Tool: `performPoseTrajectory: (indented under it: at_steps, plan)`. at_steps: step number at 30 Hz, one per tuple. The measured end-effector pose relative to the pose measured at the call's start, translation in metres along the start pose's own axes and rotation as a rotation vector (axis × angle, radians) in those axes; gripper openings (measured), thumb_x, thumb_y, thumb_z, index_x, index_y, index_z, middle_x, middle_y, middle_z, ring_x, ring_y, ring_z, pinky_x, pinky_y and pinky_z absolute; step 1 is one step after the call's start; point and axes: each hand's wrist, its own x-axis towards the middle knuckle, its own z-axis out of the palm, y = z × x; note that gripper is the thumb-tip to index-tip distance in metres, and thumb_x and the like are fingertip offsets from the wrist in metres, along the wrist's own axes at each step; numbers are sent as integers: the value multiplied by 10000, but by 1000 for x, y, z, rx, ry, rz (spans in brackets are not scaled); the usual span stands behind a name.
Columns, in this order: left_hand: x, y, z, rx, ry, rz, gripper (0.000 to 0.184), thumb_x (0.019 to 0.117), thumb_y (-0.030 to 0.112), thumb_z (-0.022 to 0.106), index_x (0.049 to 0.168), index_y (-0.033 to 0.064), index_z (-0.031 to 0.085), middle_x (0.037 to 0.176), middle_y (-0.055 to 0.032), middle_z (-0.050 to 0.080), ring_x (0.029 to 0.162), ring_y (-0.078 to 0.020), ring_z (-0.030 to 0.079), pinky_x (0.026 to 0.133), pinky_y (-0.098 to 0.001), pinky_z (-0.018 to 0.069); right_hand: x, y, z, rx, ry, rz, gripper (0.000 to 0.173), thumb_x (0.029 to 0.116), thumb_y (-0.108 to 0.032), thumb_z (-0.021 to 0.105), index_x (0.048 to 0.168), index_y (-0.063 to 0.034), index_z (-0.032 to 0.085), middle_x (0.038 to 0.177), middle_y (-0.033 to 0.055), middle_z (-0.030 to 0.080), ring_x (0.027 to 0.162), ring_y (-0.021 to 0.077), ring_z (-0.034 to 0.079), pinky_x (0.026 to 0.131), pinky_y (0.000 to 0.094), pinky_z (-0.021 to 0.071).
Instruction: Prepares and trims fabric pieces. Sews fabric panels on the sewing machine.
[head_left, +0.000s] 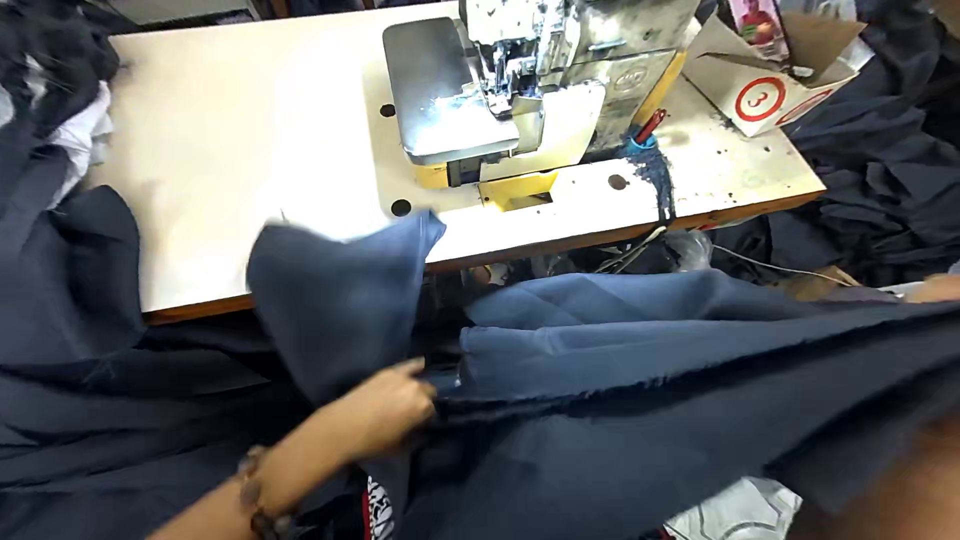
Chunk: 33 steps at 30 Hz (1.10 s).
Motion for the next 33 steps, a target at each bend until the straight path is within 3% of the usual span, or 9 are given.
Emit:
performPoseTrajectory:
  at_steps: [2, 5, 8, 11, 14, 16, 19, 23, 33]
  plan:
    - [-24, 7, 21, -402, 132, -144, 201, 910, 96, 728, 984, -89, 712, 993, -230, 721, 982, -344, 704, 941, -510, 537, 14, 6, 24, 102, 67, 29, 64, 1042, -256, 529, 1059, -247, 590, 905, -179, 699, 849, -73, 656, 779, 110, 535]
    - [-100, -2, 10, -585, 685, -266, 353, 875, 372, 793, 1175, 194, 741, 1136, 127, 734, 1077, 58, 646, 971, -190, 531, 31, 6, 29, 101, 64, 68, 99, 1056, -193, 477, 1102, -249, 545, 962, -190, 684, 940, -86, 641, 877, 119, 524]
    - [-158, -39, -4, -644, 938, -42, 163, 903, 484, 737, 959, 332, 719, 1013, 225, 704, 974, 79, 639, 850, -145, 527, 47, 22, 30, 146, -105, -5, 45, 1008, -300, 627, 1051, -309, 627, 994, -201, 701, 952, -71, 645, 878, 134, 523]
    - [-172, -41, -7, -533, 1047, -209, 127, 938, 387, 703, 854, 293, 688, 923, 201, 694, 881, 80, 638, 784, -132, 531, 38, 44, 48, 97, -350, 39, 132, 924, -522, 699, 916, -392, 676, 1070, -219, 662, 1020, -38, 613, 859, 164, 520]
    - [-110, 3, -30, -306, 916, -234, 167, 946, 307, 657, 895, 151, 691, 889, 84, 688, 833, 65, 611, 742, -138, 515, 6, 37, 95, 149, -766, -29, 126, 948, -452, 689, 897, -340, 718, 1208, -189, 665, 1170, 14, 602, 947, 227, 534]
    - [-56, 40, -44, -146, 773, -87, 176, 949, 246, 619, 853, 107, 671, 816, -7, 672, 736, -64, 628, 641, -248, 531, -17, 16, 138, 234, -1111, -158, 172, 1018, -313, 618, 946, -174, 687, 1367, -61, 612, 1276, 41, 546, 1044, 239, 488]
    - [-1, 68, -70, -59, 703, 86, 149, 922, 187, 625, 791, 116, 637, 718, -4, 606, 620, -104, 578, 530, -268, 470, -35, -13, 187, 216, -1327, -332, 189, 978, -182, 631, 876, -28, 672, 1292, 168, 621, 1047, 84, 627, 870, 220, 529]
    - [21, 66, -87, -212, 608, 136, 155, 920, 200, 659, 795, 108, 670, 719, 36, 614, 639, -14, 559, 558, -185, 461, -45, -12, 197, 243, -1391, -407, 170, 965, -140, 636, 926, 6, 713, 826, 121, 650, 802, 124, 618, 716, 219, 497]
    - [-58, 11, -34, -313, 235, 114, 325, 860, 361, 715, 668, 122, 604, 679, -6, 597, 661, -140, 612, 575, -366, 518, 1, 2, 113, 123, -1344, -266, 255, 1053, -265, 553, 907, -66, 618, 813, -27, 586, 774, -50, 538, 703, 102, 452]
